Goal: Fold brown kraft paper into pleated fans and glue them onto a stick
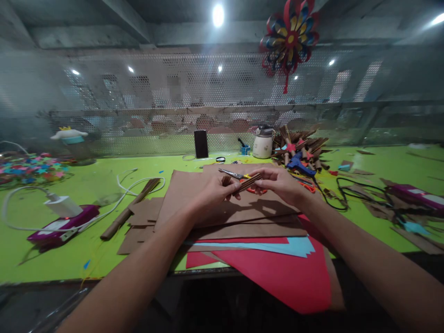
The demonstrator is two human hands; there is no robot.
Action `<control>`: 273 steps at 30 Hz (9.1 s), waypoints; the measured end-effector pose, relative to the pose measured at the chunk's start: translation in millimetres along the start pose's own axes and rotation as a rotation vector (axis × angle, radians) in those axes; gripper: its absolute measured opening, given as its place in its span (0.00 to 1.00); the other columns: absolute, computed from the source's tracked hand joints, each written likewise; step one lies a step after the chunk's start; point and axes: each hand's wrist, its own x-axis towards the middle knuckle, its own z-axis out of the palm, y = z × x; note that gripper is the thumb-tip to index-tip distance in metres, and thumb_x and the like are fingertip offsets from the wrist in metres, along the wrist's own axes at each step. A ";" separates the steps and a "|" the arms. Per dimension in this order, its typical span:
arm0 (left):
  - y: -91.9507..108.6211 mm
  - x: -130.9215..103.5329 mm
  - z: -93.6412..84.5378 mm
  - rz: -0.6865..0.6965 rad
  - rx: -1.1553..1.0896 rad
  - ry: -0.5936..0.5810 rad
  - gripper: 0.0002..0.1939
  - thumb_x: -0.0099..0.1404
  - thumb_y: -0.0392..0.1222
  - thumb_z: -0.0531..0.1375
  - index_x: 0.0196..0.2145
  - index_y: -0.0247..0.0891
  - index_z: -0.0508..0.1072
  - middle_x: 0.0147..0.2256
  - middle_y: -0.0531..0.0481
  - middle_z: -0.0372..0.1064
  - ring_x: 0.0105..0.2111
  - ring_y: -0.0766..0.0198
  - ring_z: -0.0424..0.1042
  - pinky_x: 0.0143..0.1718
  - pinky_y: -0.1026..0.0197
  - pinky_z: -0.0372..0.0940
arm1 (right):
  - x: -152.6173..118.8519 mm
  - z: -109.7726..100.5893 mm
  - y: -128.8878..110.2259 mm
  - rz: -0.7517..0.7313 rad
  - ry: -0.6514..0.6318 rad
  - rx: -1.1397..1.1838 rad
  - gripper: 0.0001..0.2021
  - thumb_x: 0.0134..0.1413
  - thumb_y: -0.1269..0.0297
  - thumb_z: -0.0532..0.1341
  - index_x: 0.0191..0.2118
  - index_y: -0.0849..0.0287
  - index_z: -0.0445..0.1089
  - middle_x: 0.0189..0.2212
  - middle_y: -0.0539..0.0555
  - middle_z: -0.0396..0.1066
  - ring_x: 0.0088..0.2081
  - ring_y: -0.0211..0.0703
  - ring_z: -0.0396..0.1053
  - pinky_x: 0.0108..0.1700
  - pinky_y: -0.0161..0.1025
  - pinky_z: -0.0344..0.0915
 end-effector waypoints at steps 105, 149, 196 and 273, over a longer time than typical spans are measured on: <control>-34.8 22.1 3.0 0.131 -0.095 0.138 0.12 0.57 0.42 0.56 0.19 0.35 0.64 0.19 0.55 0.61 0.22 0.71 0.60 0.25 0.67 0.56 | -2.7 16.1 -4.2 0.092 0.081 0.192 0.35 0.36 0.70 0.67 0.55 0.57 0.60 0.25 0.47 0.65 0.24 0.33 0.63 0.24 0.33 0.60; -41.5 19.6 6.8 -0.211 -0.516 -0.106 0.10 0.54 0.43 0.61 0.25 0.35 0.63 0.16 0.58 0.57 0.14 0.76 0.53 0.16 0.70 0.43 | -3.4 24.0 4.8 0.001 0.166 0.009 0.12 0.44 0.58 0.66 0.31 0.63 0.73 0.21 0.52 0.69 0.21 0.34 0.63 0.23 0.35 0.62; -38.6 18.9 10.4 -0.173 -0.351 0.085 0.16 0.47 0.46 0.66 0.24 0.34 0.64 0.21 0.55 0.64 0.18 0.72 0.60 0.18 0.68 0.48 | 1.5 23.7 9.8 0.183 0.253 0.285 0.30 0.36 0.68 0.69 0.49 0.55 0.62 0.34 0.53 0.71 0.29 0.39 0.70 0.28 0.36 0.66; -34.3 19.8 8.5 0.079 -0.144 0.135 0.09 0.55 0.43 0.60 0.22 0.35 0.70 0.20 0.53 0.64 0.20 0.71 0.60 0.24 0.67 0.54 | 4.6 10.5 14.5 0.167 0.301 0.282 0.10 0.37 0.60 0.69 0.27 0.60 0.72 0.24 0.50 0.70 0.26 0.37 0.67 0.30 0.35 0.62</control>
